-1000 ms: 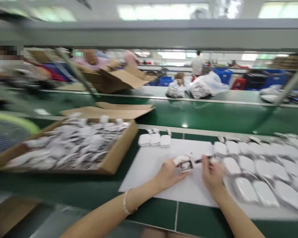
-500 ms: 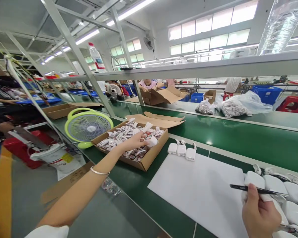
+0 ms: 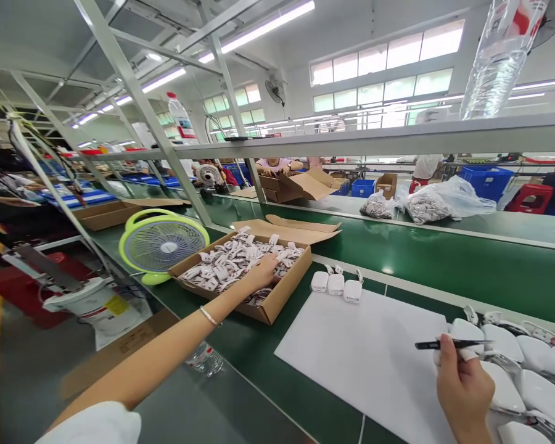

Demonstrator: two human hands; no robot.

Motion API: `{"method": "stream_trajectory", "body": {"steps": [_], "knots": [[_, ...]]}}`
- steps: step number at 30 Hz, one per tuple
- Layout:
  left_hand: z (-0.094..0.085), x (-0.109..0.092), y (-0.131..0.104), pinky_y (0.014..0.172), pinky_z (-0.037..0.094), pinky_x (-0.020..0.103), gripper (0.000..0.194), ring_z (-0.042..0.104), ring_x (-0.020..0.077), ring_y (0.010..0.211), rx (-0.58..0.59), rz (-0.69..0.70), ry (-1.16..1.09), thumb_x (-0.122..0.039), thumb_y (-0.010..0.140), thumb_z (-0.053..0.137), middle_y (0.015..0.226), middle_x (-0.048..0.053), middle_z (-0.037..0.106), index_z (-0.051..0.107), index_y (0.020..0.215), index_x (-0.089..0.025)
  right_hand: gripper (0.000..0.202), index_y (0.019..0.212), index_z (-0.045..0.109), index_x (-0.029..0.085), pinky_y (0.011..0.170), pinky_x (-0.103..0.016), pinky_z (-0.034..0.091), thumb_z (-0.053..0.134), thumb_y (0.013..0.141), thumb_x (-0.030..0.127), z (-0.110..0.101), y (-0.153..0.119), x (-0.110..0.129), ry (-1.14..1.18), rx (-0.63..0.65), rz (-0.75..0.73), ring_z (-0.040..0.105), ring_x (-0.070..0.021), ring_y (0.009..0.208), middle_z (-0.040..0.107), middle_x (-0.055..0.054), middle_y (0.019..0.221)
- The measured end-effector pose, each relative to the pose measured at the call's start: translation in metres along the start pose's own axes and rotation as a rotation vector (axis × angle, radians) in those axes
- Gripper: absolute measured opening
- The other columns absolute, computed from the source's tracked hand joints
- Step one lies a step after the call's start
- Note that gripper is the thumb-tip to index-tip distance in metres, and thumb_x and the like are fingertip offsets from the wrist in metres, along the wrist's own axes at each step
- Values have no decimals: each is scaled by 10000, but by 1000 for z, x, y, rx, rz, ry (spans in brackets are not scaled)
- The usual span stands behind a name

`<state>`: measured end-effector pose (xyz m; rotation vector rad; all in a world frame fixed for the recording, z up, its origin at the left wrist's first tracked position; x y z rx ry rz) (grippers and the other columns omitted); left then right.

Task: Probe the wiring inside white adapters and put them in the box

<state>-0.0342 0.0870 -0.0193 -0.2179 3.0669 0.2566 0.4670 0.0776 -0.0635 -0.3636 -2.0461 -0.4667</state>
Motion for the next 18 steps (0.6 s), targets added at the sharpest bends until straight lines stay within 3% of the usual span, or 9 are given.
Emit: {"method": "stream_trajectory", "body": {"steps": [6,9,14,16,18], "knots": [[-9,-3,-3,985,337,531,410,412,280,1194,1,-47,175,-349,838,562,1307,104,425,483,1196,-164,497,538,480,231,552,-371,446,455,642,716,3,-3,7,-14,-49,-126,587,-273,566,561,-91,476],[-13,-4,-3,941,395,497,383,472,256,1132,78,-60,200,-366,844,554,1251,102,476,506,1158,-152,548,558,495,218,552,-363,447,446,635,759,5,-4,10,19,-49,-202,582,-260,548,567,-91,491],[-15,-10,-24,848,465,418,285,571,190,948,246,-14,202,-370,851,548,1026,66,594,574,1008,-134,500,611,517,211,575,-364,450,459,686,702,11,4,-3,-10,46,-134,591,-270,610,597,-89,559],[-18,-9,-36,870,449,429,271,574,189,945,252,-22,215,-368,850,549,996,59,604,583,978,-131,472,542,442,235,546,-370,435,447,707,678,18,6,-5,-96,117,-118,565,-265,593,577,-85,563],[-23,-3,-48,887,433,435,280,579,186,929,220,-68,228,-383,855,537,967,53,613,586,967,-131,467,507,387,251,574,-389,431,397,732,660,27,6,7,-167,168,-233,546,-273,627,531,-78,556]]}}
Point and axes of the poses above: each hand's wrist, its own y-axis towards the middle knuckle, its own z-axis out of the palm, x = y × z, the point moved 8 cm from there along y, towards the middle knuckle
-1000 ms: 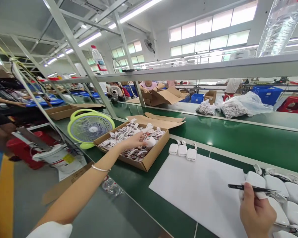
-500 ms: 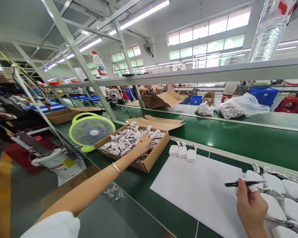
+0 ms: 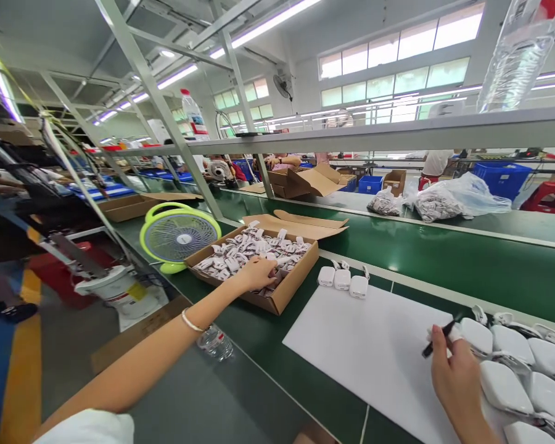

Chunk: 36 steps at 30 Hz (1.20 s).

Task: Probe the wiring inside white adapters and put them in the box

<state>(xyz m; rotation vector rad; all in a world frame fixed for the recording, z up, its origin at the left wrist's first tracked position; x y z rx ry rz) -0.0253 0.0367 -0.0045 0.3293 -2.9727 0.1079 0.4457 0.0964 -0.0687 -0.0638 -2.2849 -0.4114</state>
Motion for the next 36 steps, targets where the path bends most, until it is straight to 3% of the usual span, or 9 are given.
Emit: {"method": "stream_trajectory", "body": {"steps": [3,9,13,17,21,25,28,31,36], "knots": [[1,15,-19,925,392,456,309,575,194,941,-78,-120,11,-409,866,508,944,56,619,582,976,-130,449,586,472,226,684,-400,433,317,773,604,16,6,33,11,72,-186,545,-278,736,526,-84,629],[14,31,-31,886,416,434,295,577,184,898,-141,-258,-17,-398,873,497,926,53,610,579,950,-124,432,960,554,156,725,-306,427,390,799,522,98,24,92,-92,540,-63,576,-226,865,615,-115,976],[12,30,-31,891,420,440,279,572,190,934,-200,-300,-96,-380,867,516,973,58,604,578,965,-126,510,819,608,96,643,-321,422,561,681,585,150,44,117,-196,647,10,595,-294,836,631,-180,880],[-3,24,-53,982,320,494,249,517,236,1058,-355,-304,-227,-334,879,478,1019,89,596,595,938,-122,431,776,621,103,620,-322,415,672,592,489,172,49,126,-278,708,-17,601,-307,815,636,-155,827],[-10,-7,-92,1017,274,499,284,442,302,1143,-495,-234,-446,-255,880,388,1104,162,556,615,975,-116,339,804,607,110,600,-309,411,609,647,411,156,34,119,-288,708,-95,604,-273,767,629,-132,811],[9,-86,-109,834,467,352,312,562,197,899,-448,-60,-787,-279,862,432,997,94,591,567,1123,-175,409,886,564,130,615,-323,435,501,715,496,128,4,103,-260,605,-130,592,-263,783,601,-120,898],[26,-154,-87,665,509,252,397,596,142,776,-323,67,-1038,-352,821,530,1045,82,608,540,1176,-174,489,990,542,134,689,-349,455,520,712,536,108,-18,92,-165,450,-160,590,-275,836,573,-124,963],[37,-203,-52,728,513,269,490,615,176,865,-211,161,-1222,-302,756,622,1067,114,632,516,1199,-120,497,1112,508,169,779,-368,449,549,731,486,95,-37,80,-39,413,-219,577,-277,927,564,-100,1014],[44,-236,-29,830,500,321,461,633,198,898,-90,290,-1361,-243,680,700,1007,71,672,573,1113,-150,355,1049,564,198,853,-387,420,533,786,435,55,-40,56,113,392,-261,547,-251,948,553,-78,969]]}}
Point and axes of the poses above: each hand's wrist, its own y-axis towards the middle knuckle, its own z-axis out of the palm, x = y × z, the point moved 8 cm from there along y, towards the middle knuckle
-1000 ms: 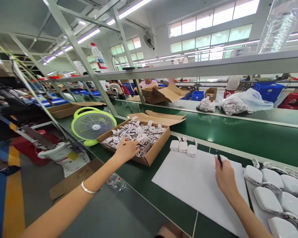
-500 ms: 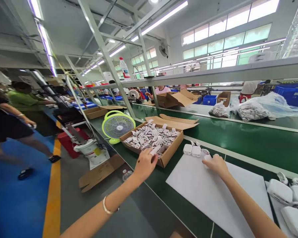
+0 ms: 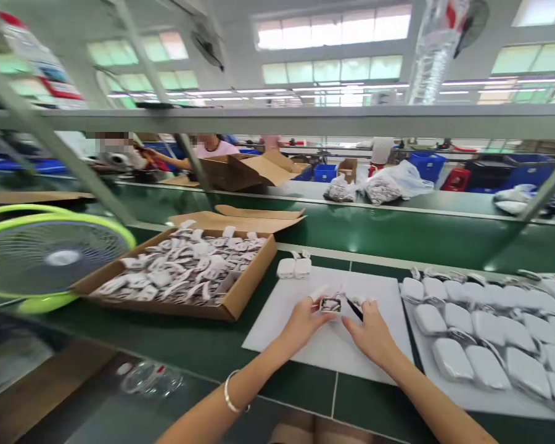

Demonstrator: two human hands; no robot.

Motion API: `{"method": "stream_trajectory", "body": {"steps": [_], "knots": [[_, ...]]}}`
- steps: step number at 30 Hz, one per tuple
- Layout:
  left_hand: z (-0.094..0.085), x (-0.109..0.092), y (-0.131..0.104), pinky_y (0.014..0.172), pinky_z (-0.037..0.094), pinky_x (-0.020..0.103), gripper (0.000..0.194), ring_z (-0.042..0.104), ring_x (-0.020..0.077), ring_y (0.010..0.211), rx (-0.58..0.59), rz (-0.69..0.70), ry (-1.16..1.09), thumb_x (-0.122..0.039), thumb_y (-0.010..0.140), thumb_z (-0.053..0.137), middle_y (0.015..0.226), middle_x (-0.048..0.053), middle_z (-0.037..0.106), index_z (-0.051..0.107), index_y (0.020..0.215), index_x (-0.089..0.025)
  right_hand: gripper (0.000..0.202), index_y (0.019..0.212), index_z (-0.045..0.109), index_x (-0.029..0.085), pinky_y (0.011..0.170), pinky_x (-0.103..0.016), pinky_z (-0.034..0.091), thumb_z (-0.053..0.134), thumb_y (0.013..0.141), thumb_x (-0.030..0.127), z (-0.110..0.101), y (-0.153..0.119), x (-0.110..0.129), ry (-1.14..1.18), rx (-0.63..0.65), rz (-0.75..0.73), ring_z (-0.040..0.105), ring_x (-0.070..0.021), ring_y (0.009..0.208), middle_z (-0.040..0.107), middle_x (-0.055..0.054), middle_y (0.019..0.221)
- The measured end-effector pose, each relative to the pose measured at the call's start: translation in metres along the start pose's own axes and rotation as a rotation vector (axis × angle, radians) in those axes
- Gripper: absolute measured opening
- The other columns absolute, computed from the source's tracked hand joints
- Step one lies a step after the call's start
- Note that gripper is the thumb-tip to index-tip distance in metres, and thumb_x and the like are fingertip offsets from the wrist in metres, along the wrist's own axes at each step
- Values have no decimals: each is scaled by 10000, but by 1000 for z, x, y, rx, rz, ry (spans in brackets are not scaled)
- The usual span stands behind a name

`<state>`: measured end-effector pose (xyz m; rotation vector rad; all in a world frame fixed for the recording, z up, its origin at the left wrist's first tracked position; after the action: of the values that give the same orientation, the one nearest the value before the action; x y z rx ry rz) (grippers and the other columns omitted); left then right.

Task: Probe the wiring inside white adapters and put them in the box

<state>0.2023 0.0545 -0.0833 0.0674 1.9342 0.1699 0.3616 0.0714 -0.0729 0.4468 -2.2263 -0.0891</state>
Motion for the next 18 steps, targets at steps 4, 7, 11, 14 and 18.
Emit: {"method": "stream_trajectory", "body": {"steps": [4,7,11,14,18], "knots": [[-9,2,-13,820,500,360,462,641,212,889,-64,1,61,-261,708,676,1021,69,662,541,1145,-193,418,769,545,188,671,-338,438,399,832,575,-43,-3,-17,230,-140,204,532,-204,699,531,-34,705],[-13,2,-25,742,517,369,419,655,213,789,-127,24,146,-336,739,656,928,43,673,528,1122,-221,438,739,535,191,631,-285,416,467,778,622,-52,4,-8,408,-197,208,520,-176,696,541,-19,716],[-7,1,-34,783,518,367,293,656,218,843,-136,131,215,-336,770,632,1004,44,666,568,1038,-238,477,687,511,188,508,-244,358,481,749,660,-24,17,7,544,-139,206,453,-128,545,460,24,588],[-2,-2,-35,864,502,360,290,630,216,967,-105,226,224,-299,800,607,1132,48,628,570,1083,-247,511,652,456,194,418,-235,314,466,735,698,3,23,6,574,-85,258,401,-112,429,398,51,486],[-2,-10,-36,908,493,366,265,599,223,1044,-86,342,257,-254,835,562,1161,71,612,587,1097,-225,546,583,396,205,395,-246,334,426,753,723,10,22,2,417,-121,207,430,-128,422,422,29,466]]}}
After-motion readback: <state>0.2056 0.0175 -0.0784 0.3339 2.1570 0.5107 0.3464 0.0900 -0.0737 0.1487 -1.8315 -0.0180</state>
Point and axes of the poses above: each hand's wrist, its own y-axis towards the middle knuckle, its own z-axis out of the palm, x = y × z, the point moved 8 cm from there along y, towards the middle knuckle
